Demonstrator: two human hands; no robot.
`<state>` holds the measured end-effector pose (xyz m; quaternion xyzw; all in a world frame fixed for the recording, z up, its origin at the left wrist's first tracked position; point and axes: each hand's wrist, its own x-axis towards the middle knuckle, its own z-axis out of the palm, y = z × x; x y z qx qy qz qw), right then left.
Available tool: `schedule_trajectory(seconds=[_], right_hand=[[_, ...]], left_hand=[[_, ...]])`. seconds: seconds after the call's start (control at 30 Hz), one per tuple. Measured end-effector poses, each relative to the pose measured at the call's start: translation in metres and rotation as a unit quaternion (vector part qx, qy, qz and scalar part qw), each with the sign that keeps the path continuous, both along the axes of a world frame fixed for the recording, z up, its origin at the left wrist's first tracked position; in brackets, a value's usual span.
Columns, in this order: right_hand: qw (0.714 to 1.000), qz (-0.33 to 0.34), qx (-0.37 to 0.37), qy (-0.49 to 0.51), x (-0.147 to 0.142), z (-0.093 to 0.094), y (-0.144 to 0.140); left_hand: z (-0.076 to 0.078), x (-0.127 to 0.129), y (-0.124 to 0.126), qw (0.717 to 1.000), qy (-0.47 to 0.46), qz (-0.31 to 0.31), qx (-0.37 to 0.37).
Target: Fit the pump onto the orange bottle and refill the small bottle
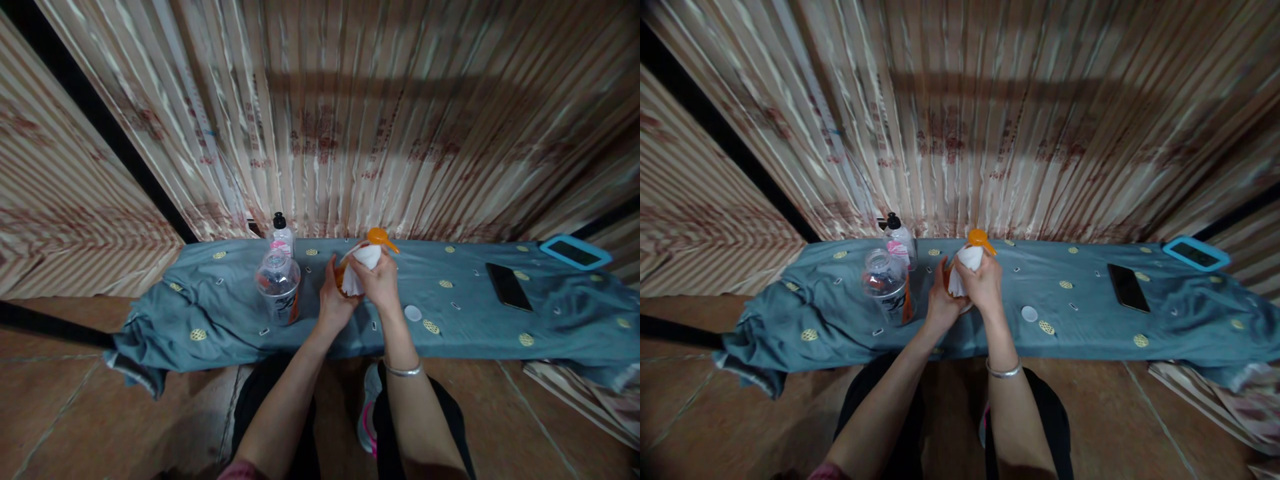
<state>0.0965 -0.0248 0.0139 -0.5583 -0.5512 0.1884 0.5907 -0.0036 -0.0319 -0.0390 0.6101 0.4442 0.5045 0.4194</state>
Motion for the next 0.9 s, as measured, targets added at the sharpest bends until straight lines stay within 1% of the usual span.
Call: schedule_trajectory(seconds=[0.13,0.23,0.33,0.4,0.5,0.57,0.63,0.7,0.8,0.9], right_hand=[[0.992,0.111,-0.005,0.058,0.020,-0.007,0.003],[0.985,0.153,-0.022,0.078,0.030,-0.008,0.006],[0.987,0.144,-0.032,0.067,0.027,-0.005,0.007],[0.993,0.103,-0.032,0.054,0.018,-0.003,0.008],[0.999,0.026,-0.028,0.039,0.003,-0.002,0.008],[0.999,0.006,-0.025,0.034,-0.002,-0.001,0.008],[0.999,0.016,-0.023,0.036,-0.001,0.001,0.006],[0.998,0.044,-0.025,0.042,0.003,0.001,0.005],[0.993,0.102,-0.032,0.054,0.011,0.000,0.002],[0.982,0.168,-0.040,0.073,0.018,-0.003,0.001]], left_hand=[[-0.004,0.001,0.002,1.000,-0.018,-0.015,0.001],[-0.006,0.001,0.003,0.999,-0.033,-0.025,0.006],[-0.006,0.001,0.004,1.000,-0.012,-0.020,0.010],[-0.006,0.000,0.005,1.000,0.006,-0.014,0.015],[-0.005,0.001,0.005,1.000,0.018,-0.011,0.022],[-0.005,0.001,0.004,0.999,0.010,-0.029,0.030],[-0.007,0.001,0.002,0.997,-0.008,-0.058,0.046],[-0.008,-0.001,0.001,0.994,-0.025,-0.079,0.064],[-0.006,-0.006,0.004,0.993,-0.037,-0.082,0.071],[0.001,-0.008,0.014,0.995,-0.049,-0.073,0.051]])
